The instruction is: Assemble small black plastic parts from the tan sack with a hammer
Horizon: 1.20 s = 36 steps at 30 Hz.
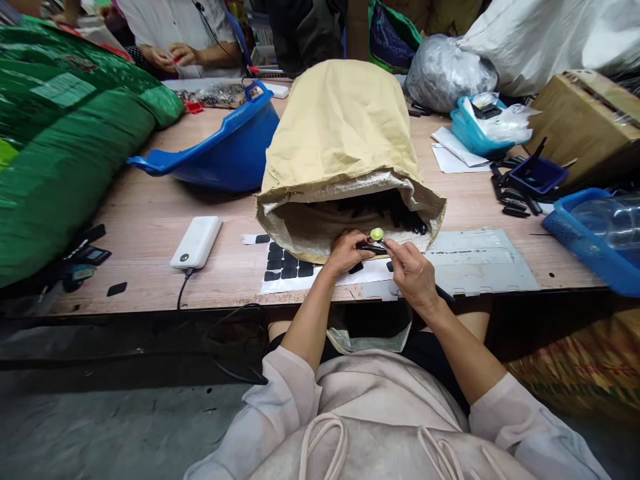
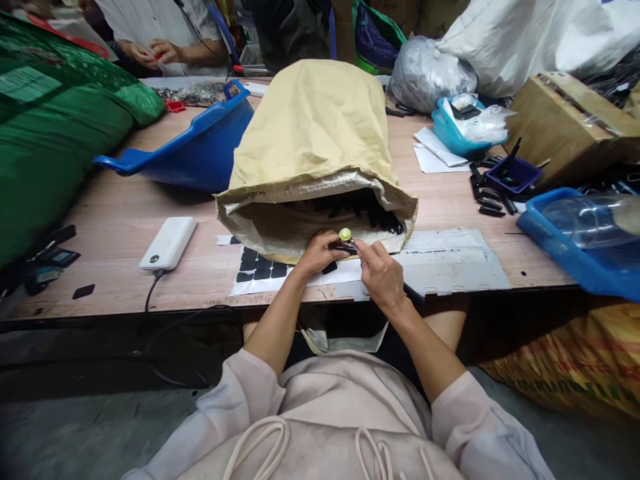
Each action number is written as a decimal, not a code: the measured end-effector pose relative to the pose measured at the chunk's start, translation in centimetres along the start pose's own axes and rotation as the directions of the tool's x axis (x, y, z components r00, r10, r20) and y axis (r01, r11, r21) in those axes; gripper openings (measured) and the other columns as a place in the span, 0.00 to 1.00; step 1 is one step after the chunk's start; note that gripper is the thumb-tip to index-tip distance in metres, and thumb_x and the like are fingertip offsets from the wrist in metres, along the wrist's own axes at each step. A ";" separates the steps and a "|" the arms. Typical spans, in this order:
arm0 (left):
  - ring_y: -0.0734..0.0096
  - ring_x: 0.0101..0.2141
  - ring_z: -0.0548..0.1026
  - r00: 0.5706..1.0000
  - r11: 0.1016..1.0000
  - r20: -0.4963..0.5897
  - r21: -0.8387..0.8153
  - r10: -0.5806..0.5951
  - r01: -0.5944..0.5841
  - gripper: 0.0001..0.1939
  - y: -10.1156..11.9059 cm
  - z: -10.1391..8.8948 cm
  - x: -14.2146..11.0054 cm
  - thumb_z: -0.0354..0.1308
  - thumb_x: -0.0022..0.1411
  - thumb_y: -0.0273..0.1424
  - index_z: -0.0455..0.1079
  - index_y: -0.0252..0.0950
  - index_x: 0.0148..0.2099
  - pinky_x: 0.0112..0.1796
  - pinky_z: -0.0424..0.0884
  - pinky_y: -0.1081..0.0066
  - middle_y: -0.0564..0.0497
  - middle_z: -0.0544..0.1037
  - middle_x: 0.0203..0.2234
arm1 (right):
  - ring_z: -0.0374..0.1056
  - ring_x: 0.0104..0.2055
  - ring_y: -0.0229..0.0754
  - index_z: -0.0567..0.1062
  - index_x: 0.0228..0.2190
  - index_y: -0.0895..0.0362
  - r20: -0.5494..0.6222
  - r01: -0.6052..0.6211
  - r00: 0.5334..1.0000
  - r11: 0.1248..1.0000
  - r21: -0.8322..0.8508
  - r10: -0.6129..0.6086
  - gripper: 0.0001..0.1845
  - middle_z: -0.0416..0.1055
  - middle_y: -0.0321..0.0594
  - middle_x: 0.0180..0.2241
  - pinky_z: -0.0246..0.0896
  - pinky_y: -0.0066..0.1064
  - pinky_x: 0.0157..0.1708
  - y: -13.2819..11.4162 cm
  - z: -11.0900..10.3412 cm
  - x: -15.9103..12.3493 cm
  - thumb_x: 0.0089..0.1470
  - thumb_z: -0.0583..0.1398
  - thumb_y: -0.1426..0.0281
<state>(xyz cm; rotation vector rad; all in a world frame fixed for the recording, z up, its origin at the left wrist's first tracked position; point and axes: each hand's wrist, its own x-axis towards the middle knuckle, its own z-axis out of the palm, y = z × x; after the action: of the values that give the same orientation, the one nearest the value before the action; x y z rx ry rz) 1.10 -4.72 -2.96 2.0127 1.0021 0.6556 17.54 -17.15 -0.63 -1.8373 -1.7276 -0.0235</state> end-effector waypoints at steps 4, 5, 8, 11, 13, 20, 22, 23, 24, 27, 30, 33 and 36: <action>0.63 0.42 0.73 1.000 1.000 -0.005 0.011 -0.002 0.002 0.07 -0.1 0.1 0.0 0.71 0.54 0.27 0.81 0.38 0.37 0.46 0.68 0.66 0.52 0.78 0.35 | 0.70 0.35 0.39 0.79 0.56 0.47 0.038 -0.009 0.999 0.998 -0.064 0.012 0.20 0.76 0.39 0.36 0.58 0.28 0.30 0.1 0.2 -0.1 0.70 0.53 0.66; 0.62 0.43 0.74 1.000 1.000 -0.010 0.006 -0.001 0.001 0.07 -0.1 0.2 0.0 0.71 0.54 0.27 0.81 0.38 0.38 0.46 0.68 0.66 0.52 0.78 0.35 | 0.70 0.36 0.39 0.79 0.56 0.47 0.025 -0.011 1.000 0.999 -0.053 0.013 0.20 0.76 0.39 0.37 0.58 0.28 0.31 0.1 0.0 -0.1 0.71 0.53 0.66; 0.61 0.45 0.74 1.000 1.000 -0.018 0.006 -0.001 0.001 0.08 -0.1 0.2 0.0 0.71 0.53 0.27 0.82 0.39 0.38 0.49 0.68 0.65 0.52 0.79 0.36 | 0.72 0.39 0.39 0.78 0.58 0.48 -0.022 -0.010 1.000 1.000 -0.016 0.010 0.21 0.76 0.40 0.38 0.61 0.27 0.34 0.2 -0.6 -0.2 0.71 0.52 0.65; 0.60 0.45 0.74 1.000 1.000 -0.013 0.014 -0.016 0.017 0.09 0.0 0.2 0.0 0.71 0.54 0.27 0.82 0.39 0.39 0.48 0.68 0.64 0.51 0.79 0.36 | 0.71 0.38 0.39 0.79 0.57 0.48 -0.018 -0.015 1.000 0.999 -0.028 0.014 0.21 0.76 0.40 0.37 0.61 0.27 0.34 0.6 -0.8 -0.7 0.71 0.52 0.65; 0.60 0.44 0.74 1.000 1.000 -0.014 0.020 -0.023 0.024 0.09 0.0 0.2 0.1 0.71 0.54 0.27 0.82 0.39 0.39 0.48 0.69 0.64 0.51 0.79 0.36 | 0.71 0.37 0.39 0.79 0.56 0.48 0.007 -0.016 1.000 0.999 -0.040 0.017 0.20 0.76 0.39 0.37 0.60 0.27 0.33 0.8 -0.8 -1.0 0.70 0.53 0.66; 0.59 0.45 0.74 1.000 0.997 -0.024 0.072 -0.002 0.004 0.08 0.1 0.1 0.0 0.70 0.54 0.28 0.82 0.40 0.39 0.49 0.69 0.63 0.51 0.79 0.35 | 0.72 0.42 0.41 0.79 0.56 0.49 -0.078 -0.032 0.997 0.996 -0.083 0.025 0.20 0.77 0.41 0.42 0.60 0.29 0.37 2.1 -1.0 1.0 0.71 0.52 0.64; 0.59 0.45 0.74 1.000 0.996 -0.020 0.091 0.000 0.002 0.09 0.2 0.1 -0.1 0.70 0.55 0.28 0.82 0.40 0.40 0.49 0.69 0.63 0.51 0.79 0.35 | 0.70 0.40 0.41 0.79 0.55 0.49 -0.065 -0.034 0.998 0.989 -0.145 0.024 0.19 0.77 0.41 0.41 0.57 0.30 0.35 3.1 -0.7 1.7 0.70 0.53 0.64; 0.59 0.44 0.74 1.000 0.995 -0.016 0.099 0.001 0.000 0.09 0.2 0.1 -0.1 0.70 0.55 0.28 0.82 0.40 0.40 0.48 0.69 0.63 0.51 0.79 0.35 | 0.69 0.38 0.41 0.80 0.53 0.49 -0.055 -0.031 0.998 0.984 -0.176 0.021 0.18 0.77 0.41 0.40 0.56 0.31 0.35 3.7 -0.5 2.0 0.69 0.54 0.64; 0.59 0.44 0.74 1.000 0.994 -0.010 0.107 0.004 -0.003 0.09 0.2 0.1 -0.1 0.70 0.55 0.28 0.82 0.40 0.41 0.48 0.70 0.63 0.51 0.79 0.35 | 0.68 0.38 0.42 0.81 0.51 0.50 -0.033 -0.014 0.999 0.979 -0.203 0.008 0.17 0.76 0.41 0.38 0.55 0.31 0.35 4.3 -0.2 2.1 0.69 0.55 0.65; 0.59 0.44 0.73 1.000 0.992 0.014 0.127 0.022 -0.023 0.09 0.1 0.0 -0.1 0.70 0.55 0.29 0.82 0.41 0.41 0.47 0.70 0.64 0.50 0.78 0.35 | 0.65 0.39 0.44 0.82 0.48 0.51 -0.013 0.029 0.999 0.961 -0.273 -0.033 0.16 0.74 0.42 0.36 0.54 0.33 0.37 5.7 0.7 1.9 0.68 0.55 0.67; 0.58 0.45 0.73 0.999 0.989 0.027 0.144 0.032 -0.036 0.08 0.1 0.0 0.0 0.69 0.57 0.30 0.82 0.41 0.41 0.48 0.69 0.63 0.50 0.78 0.36 | 0.63 0.40 0.46 0.82 0.48 0.51 -0.025 0.038 0.999 0.954 -0.299 -0.047 0.16 0.74 0.44 0.37 0.52 0.35 0.39 6.1 1.3 1.7 0.68 0.56 0.66; 0.58 0.46 0.72 0.997 0.985 0.066 0.169 0.033 -0.043 0.08 0.5 -0.1 -0.4 0.69 0.59 0.32 0.81 0.41 0.42 0.50 0.68 0.61 0.50 0.78 0.38 | 0.63 0.41 0.46 0.82 0.47 0.51 -0.022 0.038 0.999 0.955 -0.294 -0.047 0.15 0.73 0.44 0.37 0.51 0.35 0.39 6.1 1.5 1.6 0.67 0.56 0.66; 0.56 0.48 0.71 0.989 0.979 0.130 0.184 0.069 -0.093 0.08 1.4 0.2 -2.0 0.67 0.62 0.35 0.80 0.41 0.44 0.54 0.67 0.56 0.49 0.78 0.41 | 0.63 0.41 0.46 0.82 0.48 0.52 -0.019 0.039 0.999 0.956 -0.291 -0.047 0.15 0.73 0.43 0.37 0.51 0.35 0.39 6.1 1.4 1.7 0.67 0.56 0.66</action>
<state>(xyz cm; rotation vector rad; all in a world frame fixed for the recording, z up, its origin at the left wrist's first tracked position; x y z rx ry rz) 0.71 -7.01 -2.15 2.2412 0.9424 0.4862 22.81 -14.80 -3.64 -1.9949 -1.8238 -0.3341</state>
